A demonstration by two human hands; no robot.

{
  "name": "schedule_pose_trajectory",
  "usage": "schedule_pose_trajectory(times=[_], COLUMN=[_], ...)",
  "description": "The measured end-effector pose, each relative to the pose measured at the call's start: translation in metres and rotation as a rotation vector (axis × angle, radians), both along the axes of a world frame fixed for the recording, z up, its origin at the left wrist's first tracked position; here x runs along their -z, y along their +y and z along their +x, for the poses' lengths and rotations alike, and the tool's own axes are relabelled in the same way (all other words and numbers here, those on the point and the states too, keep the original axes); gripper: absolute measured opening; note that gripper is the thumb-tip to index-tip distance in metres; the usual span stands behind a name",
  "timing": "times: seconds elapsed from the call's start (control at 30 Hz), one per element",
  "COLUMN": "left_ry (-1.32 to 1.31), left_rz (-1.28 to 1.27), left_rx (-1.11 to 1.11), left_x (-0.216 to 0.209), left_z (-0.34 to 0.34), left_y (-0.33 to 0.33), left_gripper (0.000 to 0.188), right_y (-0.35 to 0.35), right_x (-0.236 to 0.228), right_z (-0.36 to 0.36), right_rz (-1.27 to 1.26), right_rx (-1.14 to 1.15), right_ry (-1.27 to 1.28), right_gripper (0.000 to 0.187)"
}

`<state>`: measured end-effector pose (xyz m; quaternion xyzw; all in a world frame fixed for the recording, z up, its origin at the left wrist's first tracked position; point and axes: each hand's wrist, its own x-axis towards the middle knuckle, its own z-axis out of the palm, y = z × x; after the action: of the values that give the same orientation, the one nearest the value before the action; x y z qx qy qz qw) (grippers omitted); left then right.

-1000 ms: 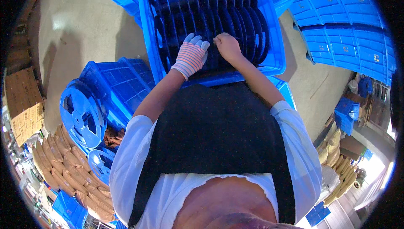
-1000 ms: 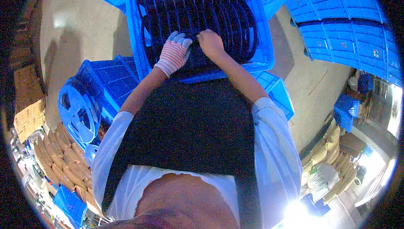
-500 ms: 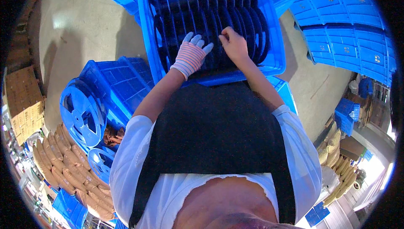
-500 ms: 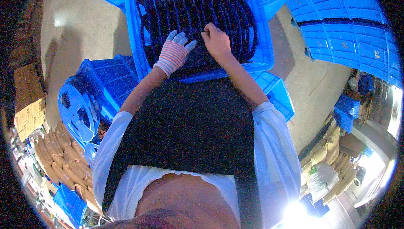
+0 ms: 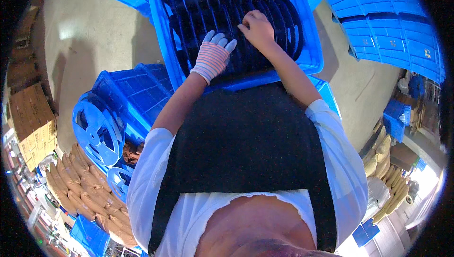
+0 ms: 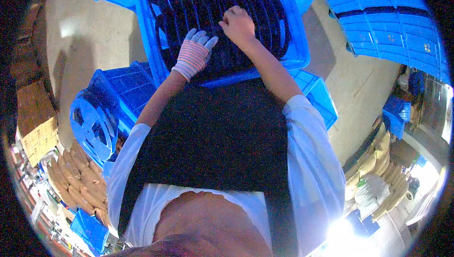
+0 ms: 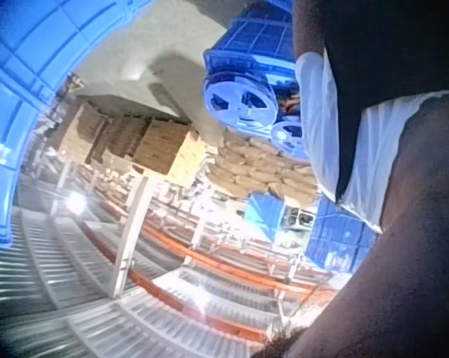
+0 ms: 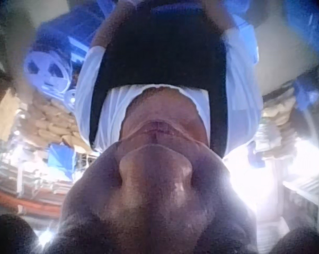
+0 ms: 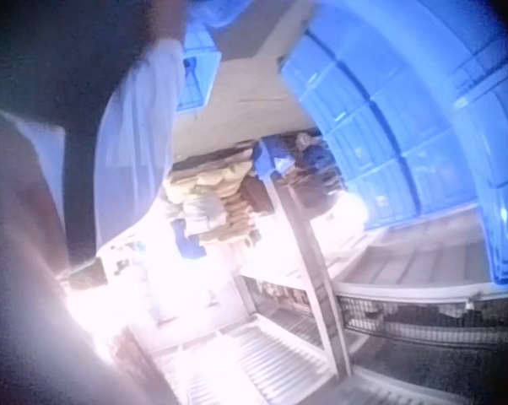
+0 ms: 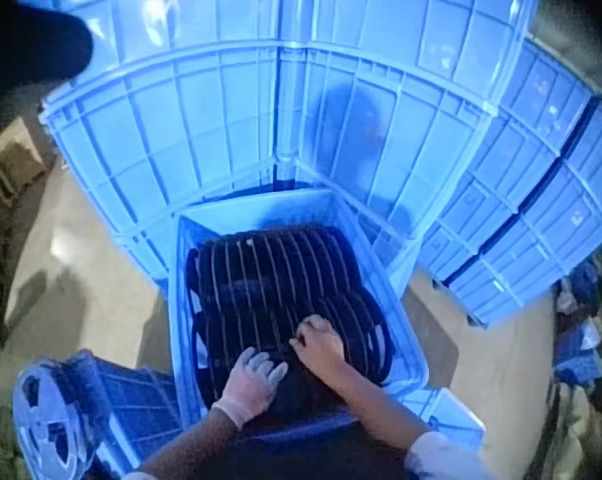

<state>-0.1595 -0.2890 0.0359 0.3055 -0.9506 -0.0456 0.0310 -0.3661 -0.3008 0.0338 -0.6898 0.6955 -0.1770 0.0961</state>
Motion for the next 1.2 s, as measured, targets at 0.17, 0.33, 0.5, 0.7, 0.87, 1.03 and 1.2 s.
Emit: schedule_pose_trajectory(times=[0.17, 0.33, 0.5, 0.7, 0.87, 1.03, 1.2], left_ry=[0.037, 0.16, 0.058, -0.059, -0.025, 0.005, -0.017], left_rz=[0.001, 0.067, 0.0, -0.007, -0.01, -0.023, -0.023], left_rx=[-0.001, -0.053, -0.065, -0.017, -0.025, -0.028, -0.046], left_x=[0.005, -0.008, -0.006, -0.004, -0.004, 0.001, -0.001], left_z=[0.0, -0.002, 0.003, -0.001, -0.001, -0.001, 0.003], left_y=[-0.002, -0.003, 0.001, 0.001, -0.001, 0.0, 0.001], left_gripper=[0.052, 0.062, 0.064, 0.053, 0.051, 0.051, 0.05], right_y=[-0.002, -0.012, -0.026, 0.021, 0.025, 0.032, 0.037], right_x=[-0.001, -0.021, -0.163, -0.277, -0.291, -0.303, -0.293], right_z=[0.018, 0.0, -0.043, -0.086, -0.121, -0.089, -0.081], right_rz=[0.089, -0.071, 0.036, -0.672, -0.235, -0.334, -0.286], right_rx=[-0.032, 0.108, 0.176, 0.013, 0.014, -0.313, -0.693], right_ry=[0.306, 0.026, -0.179, -0.592, -0.342, 0.193, 0.798], right_gripper=[0.024, 0.024, 0.021, 0.015, 0.027, 0.02, 0.016])
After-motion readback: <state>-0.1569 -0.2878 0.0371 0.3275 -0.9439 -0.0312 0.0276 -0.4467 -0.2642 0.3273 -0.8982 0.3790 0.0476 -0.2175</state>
